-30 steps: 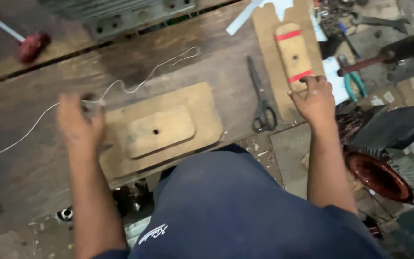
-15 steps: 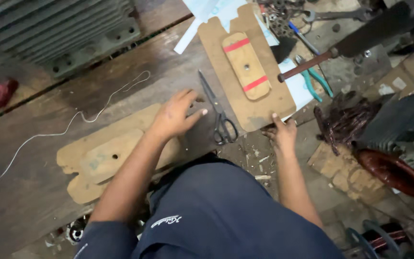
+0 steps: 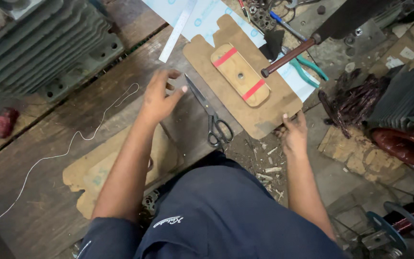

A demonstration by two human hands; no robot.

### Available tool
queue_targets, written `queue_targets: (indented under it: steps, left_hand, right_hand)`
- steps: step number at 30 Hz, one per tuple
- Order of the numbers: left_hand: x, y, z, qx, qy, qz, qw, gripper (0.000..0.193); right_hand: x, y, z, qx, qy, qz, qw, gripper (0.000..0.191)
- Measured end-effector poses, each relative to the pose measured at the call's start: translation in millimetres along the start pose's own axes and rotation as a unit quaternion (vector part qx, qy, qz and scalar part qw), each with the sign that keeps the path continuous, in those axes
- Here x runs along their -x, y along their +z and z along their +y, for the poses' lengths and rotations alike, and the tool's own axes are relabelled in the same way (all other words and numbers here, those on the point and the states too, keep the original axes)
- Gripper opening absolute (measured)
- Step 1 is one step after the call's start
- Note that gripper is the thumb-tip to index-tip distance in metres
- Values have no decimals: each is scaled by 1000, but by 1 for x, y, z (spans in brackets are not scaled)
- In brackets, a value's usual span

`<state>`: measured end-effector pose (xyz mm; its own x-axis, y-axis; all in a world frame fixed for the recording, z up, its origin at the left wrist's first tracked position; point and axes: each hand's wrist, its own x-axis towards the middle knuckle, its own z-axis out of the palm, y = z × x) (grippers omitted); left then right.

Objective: The person ties a bundle of copper coil windings together with white twine on a wooden coil former, knotting the string around the windings. They then stack cardboard coil formers onto a spindle on the workbench, handle a spool of copper wire, and strip or bend a length of copper wire by hand.

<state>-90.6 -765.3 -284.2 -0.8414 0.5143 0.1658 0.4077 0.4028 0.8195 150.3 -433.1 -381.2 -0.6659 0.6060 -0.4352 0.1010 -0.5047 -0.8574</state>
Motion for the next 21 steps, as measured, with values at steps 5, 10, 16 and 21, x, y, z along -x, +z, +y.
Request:
queue_targets:
  steps: [5, 10, 16, 21]
  left_hand:
    - [-5, 9, -20, 34, 20, 6, 999, 41]
    - [-5, 13, -29, 48, 7, -5, 999, 42]
    - [-2, -6, -37, 24, -20, 44, 999, 56]
    - [14, -43, -29, -23, -113, 49, 992, 75]
  right_hand:
    - [8, 1, 20, 1, 79, 18, 997, 45]
    - [20, 6, 27, -4, 87, -44, 995, 31]
    - [32, -14, 10, -62, 17, -126, 990, 37]
    - [34, -27, -7, 41, 50, -182, 981, 42]
